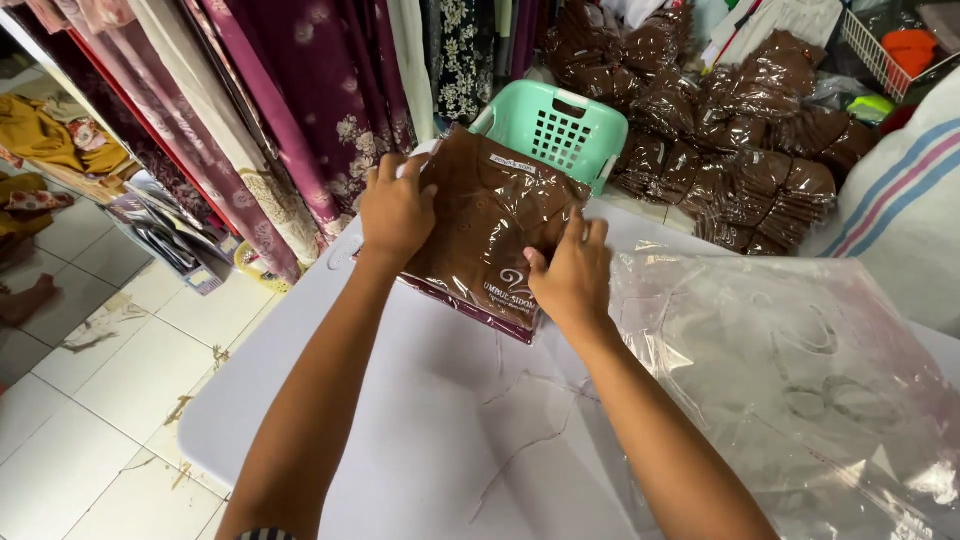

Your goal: Packing folded shirts into clear plastic bags on a table in a production environment.

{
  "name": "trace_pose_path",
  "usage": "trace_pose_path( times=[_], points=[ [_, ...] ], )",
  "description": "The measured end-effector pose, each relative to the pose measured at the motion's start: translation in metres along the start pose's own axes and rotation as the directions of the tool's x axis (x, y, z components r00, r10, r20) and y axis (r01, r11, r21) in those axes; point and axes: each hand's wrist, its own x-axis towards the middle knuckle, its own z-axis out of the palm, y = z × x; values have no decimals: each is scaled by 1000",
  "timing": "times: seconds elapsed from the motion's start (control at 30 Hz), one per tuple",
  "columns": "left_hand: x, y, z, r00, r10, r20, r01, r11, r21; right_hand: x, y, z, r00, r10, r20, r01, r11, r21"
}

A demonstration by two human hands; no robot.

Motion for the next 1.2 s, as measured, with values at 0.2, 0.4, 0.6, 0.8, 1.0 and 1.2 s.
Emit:
trace_pose_path(
  times=[0.2,0.4,0.6,0.8,1.0,1.2],
  points=[
    [-30,51,-23,893,30,450,-65,996,63,-12,-11,21,933,-258,249,260,965,29],
    [-21,42,-1,869,-13,494,-56,991,123,-13,-13,19,907,-160,388,153,987,50],
    [-36,38,8,977,195,82,-209,950,234,-19,29,29,927,-334,171,303,935,187],
    [-88,120,9,940,301,-163,-339,882,-328,-98,27,-141,906,-154,394,60,969,241],
    [-231,279,6,707,441,554,363,446,-818,-234,72,-291,981,-170,92,134,940,313],
    [-344,422,-33,213,631,746,653,476,-589,-376,160,-395,982,159,-103,-140,976,169]
  ],
)
